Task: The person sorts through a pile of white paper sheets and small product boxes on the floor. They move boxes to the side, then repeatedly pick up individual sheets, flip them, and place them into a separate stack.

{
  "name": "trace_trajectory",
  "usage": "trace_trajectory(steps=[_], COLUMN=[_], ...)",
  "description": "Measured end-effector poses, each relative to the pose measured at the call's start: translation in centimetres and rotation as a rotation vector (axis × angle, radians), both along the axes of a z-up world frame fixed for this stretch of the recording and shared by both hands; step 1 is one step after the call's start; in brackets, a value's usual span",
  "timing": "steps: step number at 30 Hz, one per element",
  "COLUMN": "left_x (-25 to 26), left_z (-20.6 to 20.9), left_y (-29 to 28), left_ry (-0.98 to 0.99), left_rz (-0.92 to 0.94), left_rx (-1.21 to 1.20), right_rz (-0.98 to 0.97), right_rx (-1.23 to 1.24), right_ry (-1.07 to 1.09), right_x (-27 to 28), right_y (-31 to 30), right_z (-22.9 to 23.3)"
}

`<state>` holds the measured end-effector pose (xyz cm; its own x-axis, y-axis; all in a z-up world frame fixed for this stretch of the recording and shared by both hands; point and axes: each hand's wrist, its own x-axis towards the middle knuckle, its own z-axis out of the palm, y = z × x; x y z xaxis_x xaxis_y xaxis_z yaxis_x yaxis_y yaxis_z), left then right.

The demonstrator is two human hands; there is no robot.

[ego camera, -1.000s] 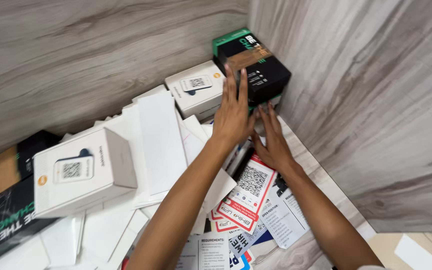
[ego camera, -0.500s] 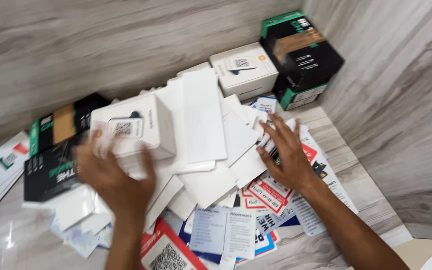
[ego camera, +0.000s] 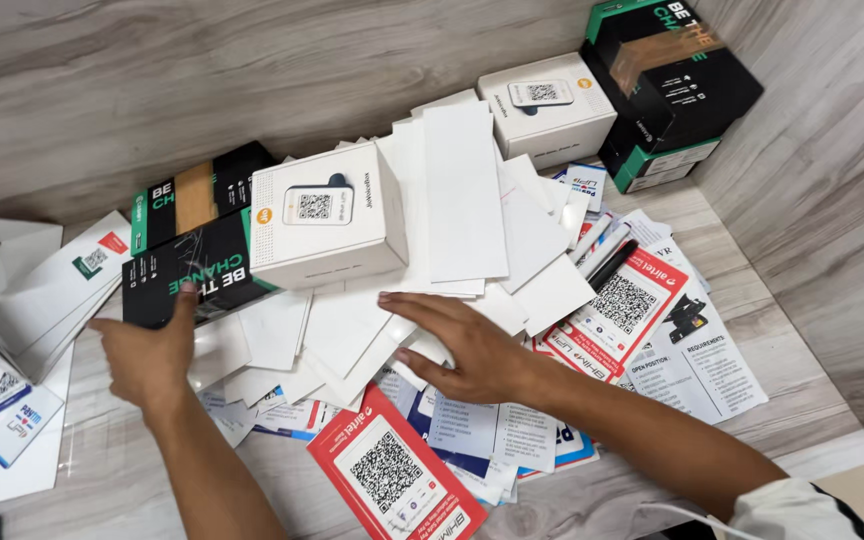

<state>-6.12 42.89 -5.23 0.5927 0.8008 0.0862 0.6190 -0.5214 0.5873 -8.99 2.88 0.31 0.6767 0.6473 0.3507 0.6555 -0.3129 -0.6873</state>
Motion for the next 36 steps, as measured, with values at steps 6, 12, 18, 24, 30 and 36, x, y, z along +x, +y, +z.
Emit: trace_trajectory(steps=[6, 12, 18, 24, 30, 36], left_x=[-0.2, -2.7, -3.0, -6.3, -8.9, -5.2], left_z=[0.6, 4.1, 8.8, 13.5, 16.6, 15.7], left_y=[0.2, 0.9, -2.9, -6.4, -10.0, -13.6], left_ry=[0.159, -0.216, -0.794, -0.984, -0.975, -0.872], left_rz=[0.056, -0.058, -0.171, -0.206, -0.309, -0.568], left_rx=[0.019, 0.137, -0.483, -0.24, -0.475, -0.783], right_rz=[0.037, -0.003, 0.021, 0.034, -0.06, -0.189], right_rx=[-0.022, -0.054, -0.045, 0.054, 0.252, 0.138], right_ry=[0.06, 0.03, -0.023, 0.013, -0.293, -0.555], right_x=[0.6, 0.8, 0.4, -0.4, -0.7, 0.3], right_y=[3.2, 3.8, 3.5, 1.7, 0.0, -2.6], right_z=[-2.5, -3.9, -3.4, -0.7, 1.2, 1.3])
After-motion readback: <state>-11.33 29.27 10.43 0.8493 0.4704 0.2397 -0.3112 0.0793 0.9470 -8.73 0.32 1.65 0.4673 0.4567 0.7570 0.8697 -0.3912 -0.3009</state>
